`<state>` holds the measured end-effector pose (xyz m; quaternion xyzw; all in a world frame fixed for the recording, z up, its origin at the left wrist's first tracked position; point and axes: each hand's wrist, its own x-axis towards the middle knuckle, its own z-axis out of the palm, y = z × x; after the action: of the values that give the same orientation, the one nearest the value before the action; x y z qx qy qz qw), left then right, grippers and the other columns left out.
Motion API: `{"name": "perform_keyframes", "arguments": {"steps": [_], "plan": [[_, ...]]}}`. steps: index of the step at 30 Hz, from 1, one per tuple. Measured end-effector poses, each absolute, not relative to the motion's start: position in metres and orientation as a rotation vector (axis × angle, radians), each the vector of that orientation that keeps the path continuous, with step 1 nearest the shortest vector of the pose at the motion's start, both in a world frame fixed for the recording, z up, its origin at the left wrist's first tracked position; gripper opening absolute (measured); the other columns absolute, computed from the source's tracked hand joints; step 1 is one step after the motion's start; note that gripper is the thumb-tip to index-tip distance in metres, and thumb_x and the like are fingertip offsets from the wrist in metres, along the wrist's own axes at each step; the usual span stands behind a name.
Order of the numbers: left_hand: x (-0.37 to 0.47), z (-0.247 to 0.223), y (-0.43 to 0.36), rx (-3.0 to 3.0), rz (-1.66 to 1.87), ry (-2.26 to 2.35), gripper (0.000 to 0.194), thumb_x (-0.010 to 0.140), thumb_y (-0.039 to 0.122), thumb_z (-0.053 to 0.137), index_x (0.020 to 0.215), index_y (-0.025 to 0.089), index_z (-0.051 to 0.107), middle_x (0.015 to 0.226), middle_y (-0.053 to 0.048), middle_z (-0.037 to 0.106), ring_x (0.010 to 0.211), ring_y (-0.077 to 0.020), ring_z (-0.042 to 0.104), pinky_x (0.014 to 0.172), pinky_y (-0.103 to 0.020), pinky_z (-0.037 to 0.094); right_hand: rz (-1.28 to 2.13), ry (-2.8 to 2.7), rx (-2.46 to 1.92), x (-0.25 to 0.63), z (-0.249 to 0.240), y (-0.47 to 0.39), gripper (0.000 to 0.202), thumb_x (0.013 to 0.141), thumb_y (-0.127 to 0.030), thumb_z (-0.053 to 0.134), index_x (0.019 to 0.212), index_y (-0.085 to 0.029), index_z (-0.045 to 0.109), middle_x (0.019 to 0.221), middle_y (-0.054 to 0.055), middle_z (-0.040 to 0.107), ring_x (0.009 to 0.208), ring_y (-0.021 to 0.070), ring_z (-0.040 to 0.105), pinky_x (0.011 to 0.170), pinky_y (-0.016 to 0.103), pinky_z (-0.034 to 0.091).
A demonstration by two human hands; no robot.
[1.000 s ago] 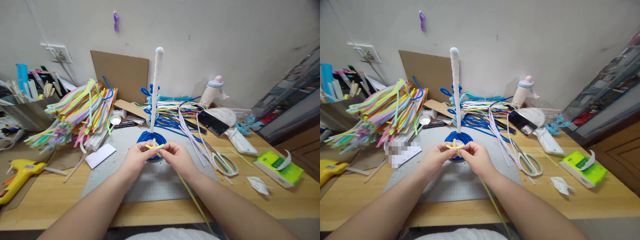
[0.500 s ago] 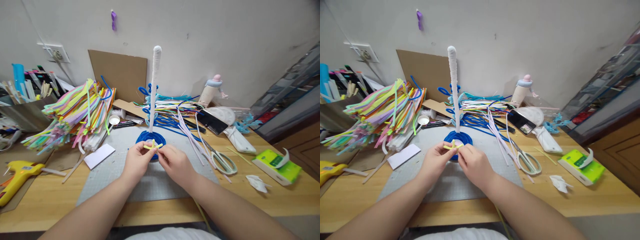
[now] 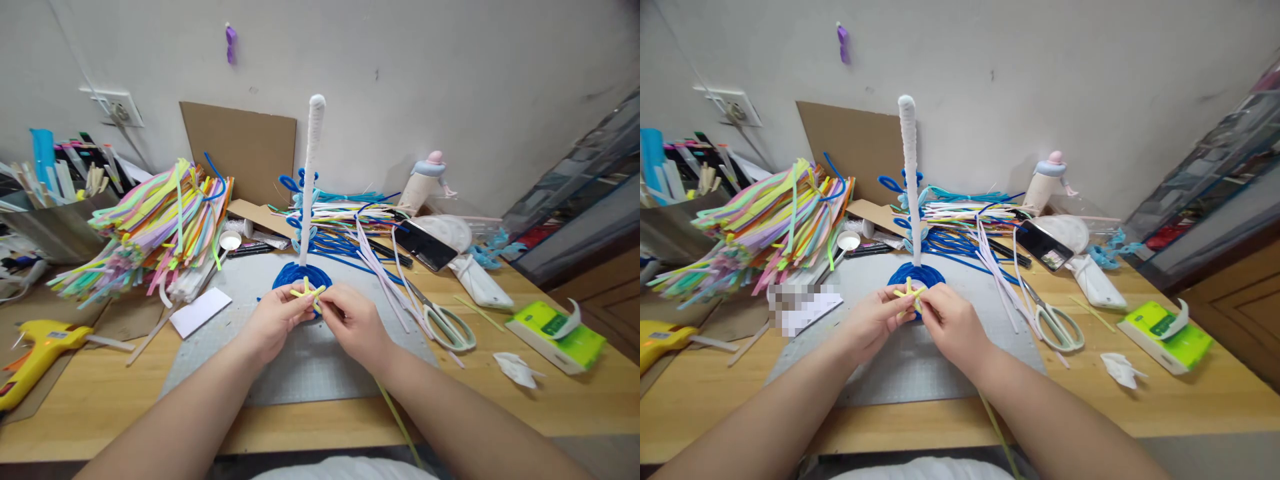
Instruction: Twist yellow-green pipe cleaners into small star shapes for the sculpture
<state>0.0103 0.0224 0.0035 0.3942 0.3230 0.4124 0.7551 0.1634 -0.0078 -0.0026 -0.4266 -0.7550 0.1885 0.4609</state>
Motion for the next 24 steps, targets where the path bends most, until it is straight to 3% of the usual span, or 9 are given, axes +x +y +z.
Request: {"name": "perform_keyframes", "arguments": {"steps": [14, 24], "plan": [[0.0131, 0.0035, 0.0215, 0.898, 1.002, 0.815, 0.024, 0.059, 0.027, 0.078, 0.071, 0.013, 0.061, 0.067, -0.001, 0.066, 0.061, -0.0099, 0.059, 0.066, -0.024, 0.047, 0.549, -1.774, -1.080, 0.1626, -0.0036, -0.0069, 0.015, 0.084, -0.016, 0.049, 0.087, -0.021, 0.063, 0.076, 0.003, 0.061, 0.069, 0.0150, 0.055, 0.062, 0.026, 0.041], [0.0130, 0.0076, 0.0214, 0.848, 0.950, 0.753, 0.023, 0.060, 0.021, 0.077, 0.075, 0.013, 0.062, 0.074, -0.001, 0.066, 0.066, -0.0097, 0.060, 0.072, -0.024, 0.048, 0.549, -1.752, -1.128, 0.1621, -0.0056, -0.0053, 0.012, 0.084, -0.016, 0.049, 0.082, -0.019, 0.060, 0.075, 0.002, 0.060, 0.069, 0.0146, 0.055, 0.063, 0.025, 0.041]]}}
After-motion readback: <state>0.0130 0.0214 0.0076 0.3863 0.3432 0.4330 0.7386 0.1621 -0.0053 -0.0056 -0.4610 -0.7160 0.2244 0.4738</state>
